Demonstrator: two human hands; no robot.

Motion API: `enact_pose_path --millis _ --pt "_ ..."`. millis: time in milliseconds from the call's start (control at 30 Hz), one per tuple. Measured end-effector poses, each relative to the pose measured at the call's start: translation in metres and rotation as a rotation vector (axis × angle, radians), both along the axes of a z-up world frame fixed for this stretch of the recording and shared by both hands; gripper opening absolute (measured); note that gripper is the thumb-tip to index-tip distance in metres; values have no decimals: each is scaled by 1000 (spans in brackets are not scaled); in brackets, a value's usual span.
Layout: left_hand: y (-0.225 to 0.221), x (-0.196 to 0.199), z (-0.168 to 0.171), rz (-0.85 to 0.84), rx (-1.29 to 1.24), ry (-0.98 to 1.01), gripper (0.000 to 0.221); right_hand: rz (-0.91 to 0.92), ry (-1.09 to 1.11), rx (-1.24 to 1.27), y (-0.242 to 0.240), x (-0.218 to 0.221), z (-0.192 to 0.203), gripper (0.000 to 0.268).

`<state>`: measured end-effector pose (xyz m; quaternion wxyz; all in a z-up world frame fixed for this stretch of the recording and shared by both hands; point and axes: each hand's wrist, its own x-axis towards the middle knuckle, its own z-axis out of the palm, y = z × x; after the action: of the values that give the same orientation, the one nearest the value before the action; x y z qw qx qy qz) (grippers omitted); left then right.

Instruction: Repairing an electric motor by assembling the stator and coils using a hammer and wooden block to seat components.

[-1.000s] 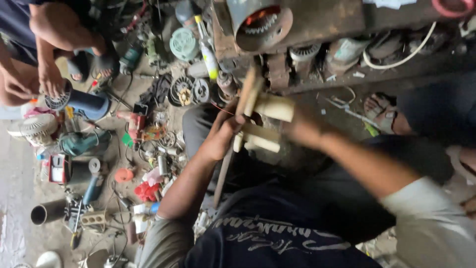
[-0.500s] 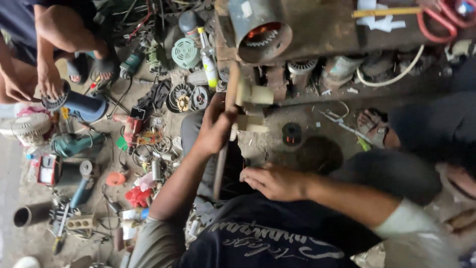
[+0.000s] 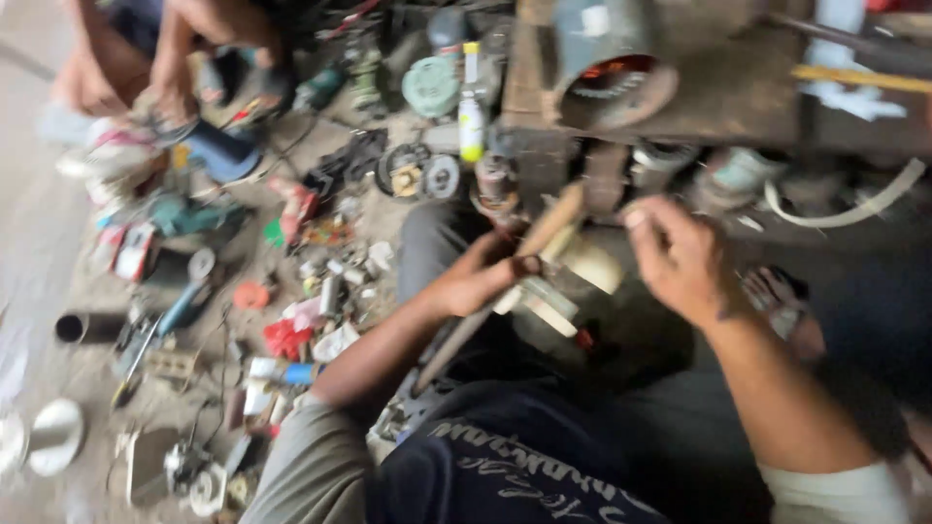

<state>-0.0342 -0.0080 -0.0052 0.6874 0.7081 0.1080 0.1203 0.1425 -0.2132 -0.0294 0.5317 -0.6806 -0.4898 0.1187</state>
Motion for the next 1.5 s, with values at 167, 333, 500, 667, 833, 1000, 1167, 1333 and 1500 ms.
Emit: enact_pose_path --millis 167,333,500,667,833,1000,1167,1333,1500 --pt "5 15 8 153 22 -26 58 574 0 -205 5 -87 17 13" --pt "2 -7 -20 -72 50 -3 69 -7 -439 -361 -1 29 -58 40" --pt "12 18 5 10 -44 -76 47 344 -50 -318 3 -70 2 22" --pt "6 -4 -5 -117 -56 45 55 25 235 119 17 27 -44 14" --pt "16 11 25 68 33 -29 58 412 -453 -218 2 -66 33 12" --pt "24 -13 -51 -89 -162 143 94 -228 -118 -62 11 -10 -29 18" --pt "23 9 -9 90 151 43 49 106 38 -85 3 -107 42 18" --pt "7 -4 4 -16 -115 47 53 56 -210 -65 14 -1 -103 12" --pt "13 9 29 189 134 -62 36 441 -98 114 -6 -70 20 14"
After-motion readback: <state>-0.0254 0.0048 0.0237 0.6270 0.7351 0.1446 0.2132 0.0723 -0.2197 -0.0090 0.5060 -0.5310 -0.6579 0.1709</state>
